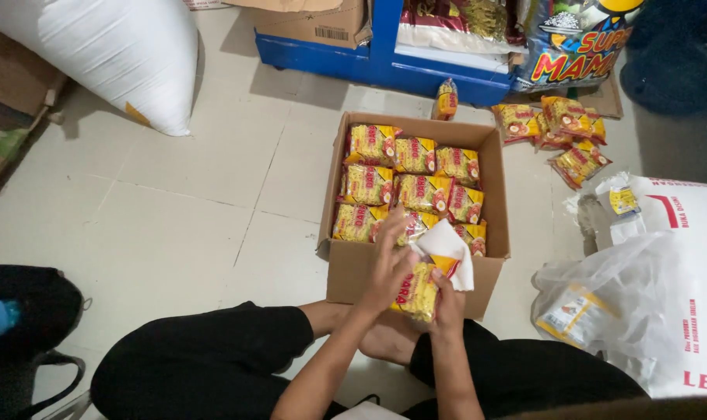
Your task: Cleaning individual instant noodle packets with a cloth and organizing them into a cardboard box
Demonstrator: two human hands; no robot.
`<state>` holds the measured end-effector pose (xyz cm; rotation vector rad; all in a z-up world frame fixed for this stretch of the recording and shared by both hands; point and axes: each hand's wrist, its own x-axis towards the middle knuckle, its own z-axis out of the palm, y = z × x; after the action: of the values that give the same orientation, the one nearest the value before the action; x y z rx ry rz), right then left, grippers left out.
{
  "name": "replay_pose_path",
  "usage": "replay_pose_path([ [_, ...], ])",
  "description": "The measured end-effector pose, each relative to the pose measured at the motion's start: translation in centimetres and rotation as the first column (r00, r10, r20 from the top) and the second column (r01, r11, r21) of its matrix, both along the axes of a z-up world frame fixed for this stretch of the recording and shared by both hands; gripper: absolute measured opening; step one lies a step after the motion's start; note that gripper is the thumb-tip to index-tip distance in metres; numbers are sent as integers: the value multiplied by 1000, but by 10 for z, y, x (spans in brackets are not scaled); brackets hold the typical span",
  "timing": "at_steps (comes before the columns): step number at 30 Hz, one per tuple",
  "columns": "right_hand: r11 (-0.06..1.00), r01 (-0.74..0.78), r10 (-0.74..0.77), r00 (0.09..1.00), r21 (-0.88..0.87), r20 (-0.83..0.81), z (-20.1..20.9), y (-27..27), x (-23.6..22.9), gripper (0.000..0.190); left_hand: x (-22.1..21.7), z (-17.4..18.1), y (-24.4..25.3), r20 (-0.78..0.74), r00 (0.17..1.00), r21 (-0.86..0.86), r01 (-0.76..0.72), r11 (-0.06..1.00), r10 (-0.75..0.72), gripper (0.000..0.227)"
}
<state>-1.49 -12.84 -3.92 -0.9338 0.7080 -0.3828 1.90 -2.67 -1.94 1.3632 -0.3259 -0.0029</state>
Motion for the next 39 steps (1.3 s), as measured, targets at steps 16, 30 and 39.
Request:
replay_pose_path([
  [16,807,-392,256,906,-441,-337,-70,14,-24,61,8,-76,-11,-98,993,50,-56,997,61,60],
  [30,380,-272,322,935,-884,-150,-77,-33,5,45,-1,1,13,-786,605,-435,-400,807,-125,85],
  [39,541,-314,507,862,-780,4,-52,-29,-4,73,40,3,17,-695,699,-585,-416,696,-167,93],
])
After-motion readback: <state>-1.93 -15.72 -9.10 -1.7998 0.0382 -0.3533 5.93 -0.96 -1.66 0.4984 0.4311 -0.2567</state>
